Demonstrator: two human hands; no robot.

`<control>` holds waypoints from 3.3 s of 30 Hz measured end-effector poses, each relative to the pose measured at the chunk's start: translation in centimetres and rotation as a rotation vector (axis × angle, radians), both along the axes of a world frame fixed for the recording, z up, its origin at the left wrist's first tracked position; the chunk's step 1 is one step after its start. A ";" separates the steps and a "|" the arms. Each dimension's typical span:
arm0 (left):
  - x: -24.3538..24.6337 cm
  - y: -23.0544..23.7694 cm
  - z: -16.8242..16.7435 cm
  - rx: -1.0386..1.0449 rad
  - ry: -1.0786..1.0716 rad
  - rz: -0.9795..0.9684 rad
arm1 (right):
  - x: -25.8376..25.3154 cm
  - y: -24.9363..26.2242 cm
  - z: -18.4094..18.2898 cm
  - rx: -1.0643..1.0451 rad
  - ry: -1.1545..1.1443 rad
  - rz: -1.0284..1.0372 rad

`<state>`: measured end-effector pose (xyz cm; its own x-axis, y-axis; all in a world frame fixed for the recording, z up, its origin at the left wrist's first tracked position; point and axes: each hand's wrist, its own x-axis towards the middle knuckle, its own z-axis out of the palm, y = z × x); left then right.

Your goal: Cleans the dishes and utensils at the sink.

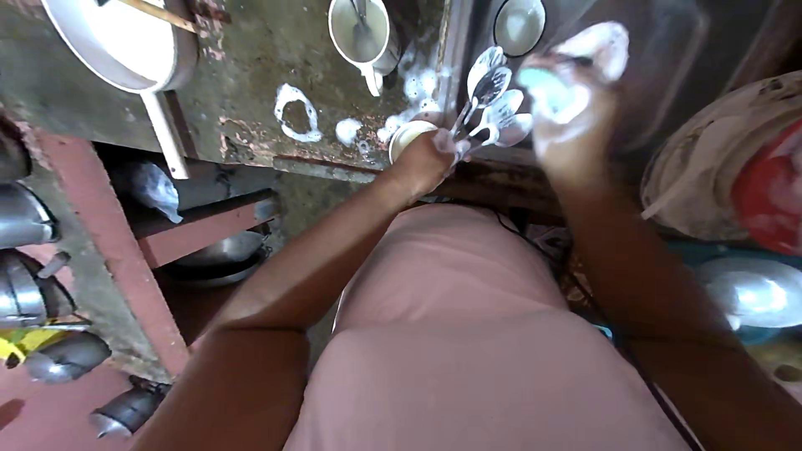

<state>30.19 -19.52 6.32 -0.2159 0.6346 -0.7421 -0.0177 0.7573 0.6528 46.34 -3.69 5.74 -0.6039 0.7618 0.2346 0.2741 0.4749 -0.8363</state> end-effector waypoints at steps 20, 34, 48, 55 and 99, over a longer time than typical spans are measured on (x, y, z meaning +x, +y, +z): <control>0.4 -0.1 3.1 0.054 0.068 0.093 | -1.8 -4.6 1.7 0.223 -0.558 0.377; -1.1 -0.6 4.0 0.255 -0.226 0.152 | 2.9 -4.2 0.5 -1.040 -0.003 -0.191; -5.2 -0.6 3.7 0.132 0.217 -0.351 | -7.4 -10.2 -1.0 -1.050 0.723 -0.299; -8.5 -1.3 1.5 0.437 0.242 -0.134 | -8.4 -10.0 -1.0 -0.789 0.363 -0.514; 3.3 6.5 1.0 0.619 -0.088 0.548 | 4.5 -3.9 3.1 -0.793 -0.342 0.178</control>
